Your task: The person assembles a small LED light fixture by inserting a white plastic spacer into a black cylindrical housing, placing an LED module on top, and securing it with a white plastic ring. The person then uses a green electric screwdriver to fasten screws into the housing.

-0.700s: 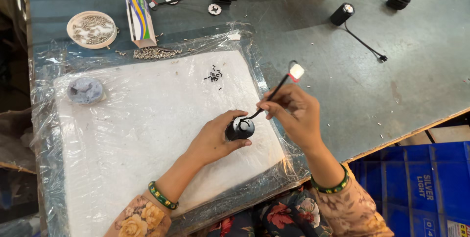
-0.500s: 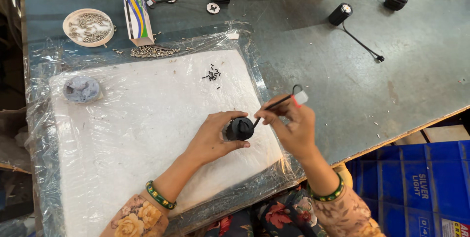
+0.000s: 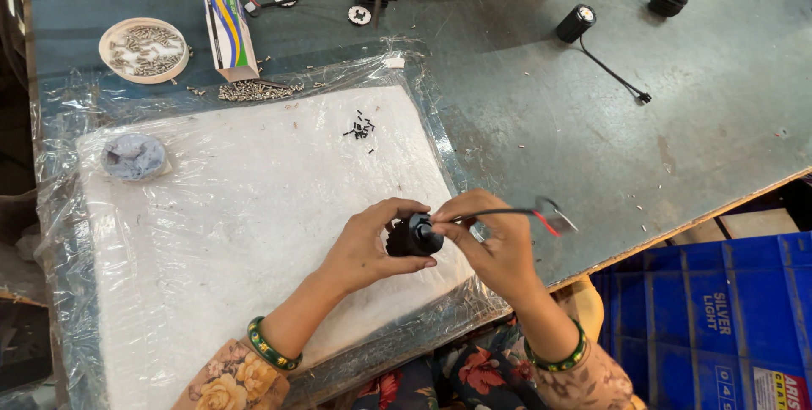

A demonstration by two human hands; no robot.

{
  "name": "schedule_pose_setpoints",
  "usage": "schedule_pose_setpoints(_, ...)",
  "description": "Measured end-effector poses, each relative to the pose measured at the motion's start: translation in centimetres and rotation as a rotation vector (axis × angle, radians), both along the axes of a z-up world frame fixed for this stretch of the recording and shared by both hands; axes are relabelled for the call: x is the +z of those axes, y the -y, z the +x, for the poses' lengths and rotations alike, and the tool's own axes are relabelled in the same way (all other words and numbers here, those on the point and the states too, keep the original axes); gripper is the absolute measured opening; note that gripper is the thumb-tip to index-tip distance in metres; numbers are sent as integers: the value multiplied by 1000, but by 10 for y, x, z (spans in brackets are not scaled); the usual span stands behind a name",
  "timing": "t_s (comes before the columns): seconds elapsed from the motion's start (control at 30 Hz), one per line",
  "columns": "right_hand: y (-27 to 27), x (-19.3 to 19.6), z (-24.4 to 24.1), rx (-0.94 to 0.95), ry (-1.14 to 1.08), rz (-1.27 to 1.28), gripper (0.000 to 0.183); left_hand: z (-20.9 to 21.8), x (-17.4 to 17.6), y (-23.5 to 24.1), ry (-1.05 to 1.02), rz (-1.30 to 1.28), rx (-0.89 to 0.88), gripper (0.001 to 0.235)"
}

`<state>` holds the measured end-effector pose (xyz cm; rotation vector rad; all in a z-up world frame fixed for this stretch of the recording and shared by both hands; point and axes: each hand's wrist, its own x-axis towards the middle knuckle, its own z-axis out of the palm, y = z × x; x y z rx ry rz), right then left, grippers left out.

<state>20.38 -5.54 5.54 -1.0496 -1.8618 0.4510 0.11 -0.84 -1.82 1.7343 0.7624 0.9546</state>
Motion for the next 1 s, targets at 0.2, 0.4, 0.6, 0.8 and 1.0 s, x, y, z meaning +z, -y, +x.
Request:
schedule_pose_setpoints(0.2,-5,-23,4,-80,-180,-35,7,2,-4,5,18,210,13,68)
schedule_pose_setpoints(0.4,-6,-30,10,-42,-357,-86,6,5,-5,4,88,-79,-37,75)
schedule_pose_setpoints(0.6,-8,-25,2,-68,-69,63,14,6,-7,5,65,-51,-46,73)
schedule_pose_setpoints(0.8,-7,-18,6,-59,-120,74,14,6,-11,6,70,-25,4,72)
schedule_pose_setpoints(1.0,-15,-27,0,13,-177,-140,15,6,-11,7,82,-43,-1,72)
